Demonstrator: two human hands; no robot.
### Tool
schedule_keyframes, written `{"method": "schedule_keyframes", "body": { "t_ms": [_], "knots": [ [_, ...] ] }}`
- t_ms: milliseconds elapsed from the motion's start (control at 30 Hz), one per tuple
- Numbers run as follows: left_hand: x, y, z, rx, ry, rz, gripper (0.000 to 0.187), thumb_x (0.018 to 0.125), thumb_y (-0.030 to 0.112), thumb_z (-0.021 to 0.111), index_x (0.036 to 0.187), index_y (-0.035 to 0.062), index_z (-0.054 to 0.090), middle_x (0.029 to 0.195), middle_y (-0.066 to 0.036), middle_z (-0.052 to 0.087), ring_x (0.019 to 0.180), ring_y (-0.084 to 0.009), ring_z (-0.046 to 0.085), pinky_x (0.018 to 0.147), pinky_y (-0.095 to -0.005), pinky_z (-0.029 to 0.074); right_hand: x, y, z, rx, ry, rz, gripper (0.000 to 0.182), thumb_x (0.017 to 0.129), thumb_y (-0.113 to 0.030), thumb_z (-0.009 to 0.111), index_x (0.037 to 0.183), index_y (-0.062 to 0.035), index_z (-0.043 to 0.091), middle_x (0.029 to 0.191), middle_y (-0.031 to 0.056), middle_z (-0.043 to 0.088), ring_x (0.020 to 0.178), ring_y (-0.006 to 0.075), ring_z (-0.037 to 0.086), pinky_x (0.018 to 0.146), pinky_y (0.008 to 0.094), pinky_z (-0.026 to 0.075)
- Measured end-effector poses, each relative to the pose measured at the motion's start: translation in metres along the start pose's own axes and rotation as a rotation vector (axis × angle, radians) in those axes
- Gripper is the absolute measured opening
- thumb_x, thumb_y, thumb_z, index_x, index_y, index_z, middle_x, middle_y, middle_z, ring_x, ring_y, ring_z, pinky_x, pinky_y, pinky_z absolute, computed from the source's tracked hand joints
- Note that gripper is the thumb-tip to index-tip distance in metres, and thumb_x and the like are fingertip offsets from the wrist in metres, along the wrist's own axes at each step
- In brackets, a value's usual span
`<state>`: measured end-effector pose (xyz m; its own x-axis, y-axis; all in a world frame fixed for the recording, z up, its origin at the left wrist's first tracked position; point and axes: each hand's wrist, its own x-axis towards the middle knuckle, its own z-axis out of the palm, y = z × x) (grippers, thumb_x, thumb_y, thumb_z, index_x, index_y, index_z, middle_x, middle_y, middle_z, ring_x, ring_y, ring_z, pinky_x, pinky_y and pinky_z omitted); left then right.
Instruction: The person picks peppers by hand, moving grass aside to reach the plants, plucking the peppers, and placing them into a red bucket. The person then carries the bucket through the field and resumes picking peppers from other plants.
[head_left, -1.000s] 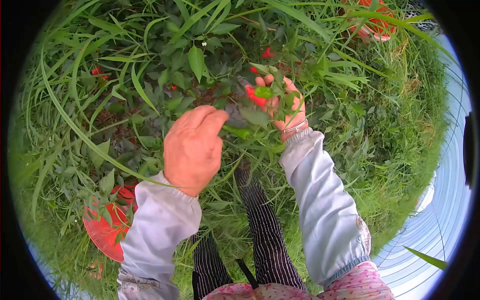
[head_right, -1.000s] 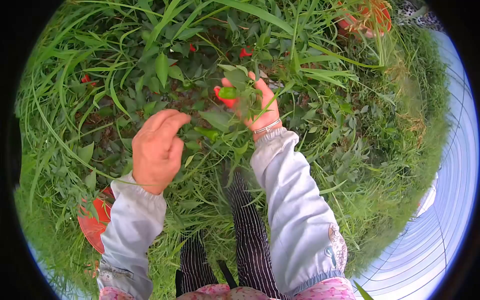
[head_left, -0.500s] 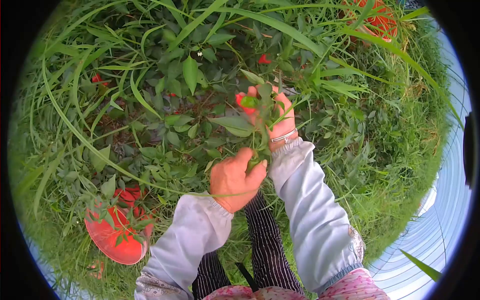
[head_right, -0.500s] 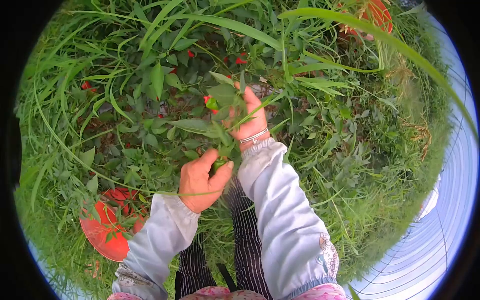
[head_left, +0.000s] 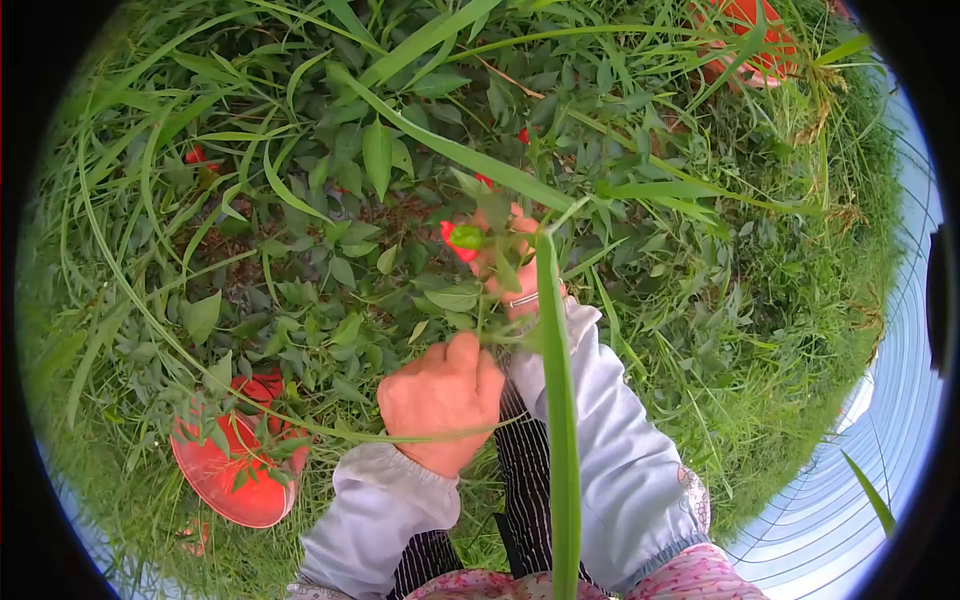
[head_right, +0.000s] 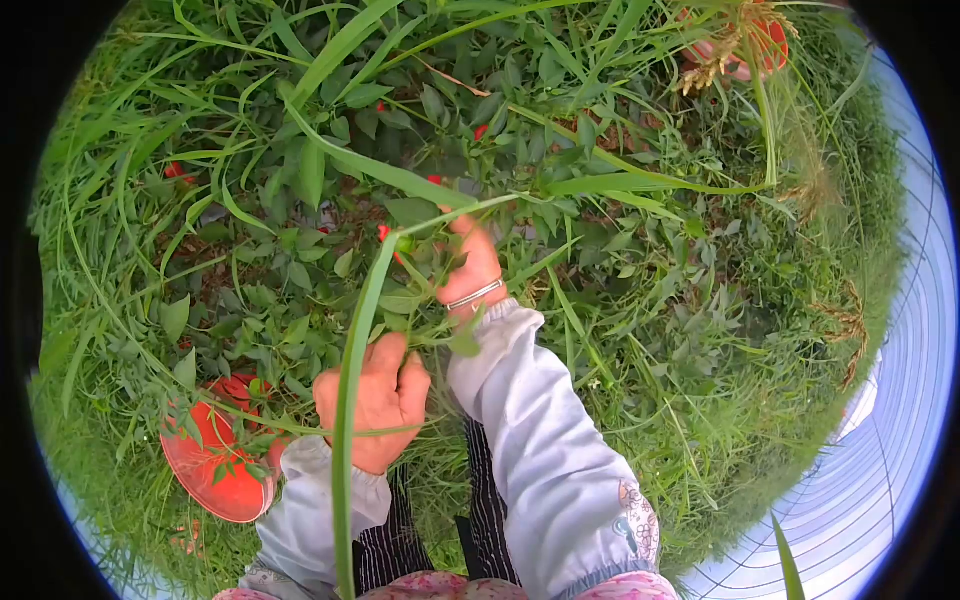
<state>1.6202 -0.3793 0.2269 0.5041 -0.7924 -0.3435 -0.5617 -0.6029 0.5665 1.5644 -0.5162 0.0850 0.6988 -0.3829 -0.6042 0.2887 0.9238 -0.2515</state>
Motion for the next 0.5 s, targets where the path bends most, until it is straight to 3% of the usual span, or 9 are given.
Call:
{"method": "schedule_keyframes", "body": {
  "t_ms": [33,100,133,200,233,300,400,467,500],
  "knots": [
    [-0.006,0.002,-0.004,0.004,-0.018,0.042,0.014,0.075,0.009,0.058,0.087,0.0032,0.06,0.064,-0.015,0.056,0.051,-0.0303,0.057,0.046,-0.039,0.045,0.002,0.003,0.002,0.023,0.103,-0.033,0.033,0.082,-0.032,0.062,0.107,-0.0099,0.06,0.086,0.0016,0.064,0.076,0.0165,0.06,0.064,0.0312,0.051],
    [-0.018,0.01,-0.014,0.01,-0.061,0.131,0.016,0.074,0.008,0.058,0.089,0.003,0.06,0.067,-0.017,0.057,0.05,-0.0308,0.056,0.046,-0.0393,0.046,0.007,0.002,0.006,0.178,0.0,-0.062,0.027,0.086,-0.023,0.052,0.104,-0.0029,0.056,0.081,0.0102,0.063,0.075,0.0221,0.06,0.063,0.039,0.054],
    [-0.019,0.004,-0.016,-0.077,0.006,0.128,0.016,0.076,0.007,0.057,0.091,0.002,0.061,0.071,-0.012,0.059,0.052,-0.0243,0.056,0.048,-0.0326,0.046,0.011,-0.007,-0.007,0.258,-0.11,0.039,0.026,0.087,-0.022,0.052,0.103,-0.0029,0.056,0.08,0.0096,0.064,0.075,0.0212,0.059,0.062,0.0378,0.054],
    [0.001,-0.02,-0.014,-0.695,0.078,-0.18,0.011,0.08,0.008,0.055,0.089,0.0047,0.06,0.069,-0.004,0.057,0.052,-0.0152,0.052,0.047,-0.0271,0.043,0.007,-0.024,-0.009,0.301,-0.275,0.191,0.025,0.087,-0.02,0.053,0.105,-0.0027,0.054,0.079,0.0054,0.061,0.067,0.0159,0.058,0.06,0.0308,0.054],
    [0.016,-0.032,-0.011,-1.002,0.121,-0.339,0.008,0.082,0.008,0.055,0.089,0.0061,0.059,0.069,-0.001,0.056,0.052,-0.0106,0.05,0.047,-0.0243,0.041,0.004,-0.026,-0.002,0.297,-0.119,0.154,0.024,0.086,-0.023,0.054,0.101,-0.0045,0.054,0.075,0.0022,0.058,0.064,0.0151,0.057,0.056,0.0292,0.05],
    [0.049,-0.051,-0.005,-1.252,0.274,-0.368,0.013,0.084,0.007,0.057,0.096,0.0039,0.06,0.074,0.002,0.057,0.062,-0.008,0.05,0.054,-0.0222,0.041,-0.003,-0.028,0.017,0.28,0.186,0.073,0.023,0.085,-0.03,0.057,0.094,-0.0081,0.054,0.069,-0.0044,0.054,0.059,0.0135,0.055,0.048,0.026,0.043],
    [0.08,-0.052,0.026,-1.335,0.157,-0.441,0.013,0.085,0.011,0.061,0.097,0.0062,0.06,0.074,0.001,0.057,0.059,-0.0069,0.048,0.051,-0.0231,0.04,0.006,-0.026,-0.02,0.323,-0.201,0.162,0.027,0.087,-0.031,0.053,0.102,-0.0082,0.054,0.078,-0.0014,0.059,0.067,0.0158,0.058,0.049,0.0266,0.044],
    [0.089,-0.044,0.051,-1.312,0.003,-0.483,0.017,0.084,0.018,0.065,0.096,0.0071,0.059,0.076,0.002,0.057,0.058,-0.0061,0.048,0.046,-0.0218,0.038,0.007,-0.02,-0.026,0.074,-0.143,0.101,0.03,0.088,-0.033,0.052,0.103,-0.0081,0.053,0.085,0.0022,0.06,0.078,0.0181,0.059,0.053,0.0295,0.047],
    [0.092,-0.039,0.055,-1.238,-0.065,-0.525,0.018,0.084,0.018,0.065,0.097,0.0072,0.059,0.076,0.002,0.058,0.058,-0.0061,0.049,0.044,-0.0215,0.038,0.005,-0.016,-0.023,0.118,-0.16,0.082,0.029,0.088,-0.029,0.052,0.104,-0.0051,0.053,0.09,0.0053,0.06,0.082,0.0208,0.059,0.064,0.033,0.048]
  ]
}}
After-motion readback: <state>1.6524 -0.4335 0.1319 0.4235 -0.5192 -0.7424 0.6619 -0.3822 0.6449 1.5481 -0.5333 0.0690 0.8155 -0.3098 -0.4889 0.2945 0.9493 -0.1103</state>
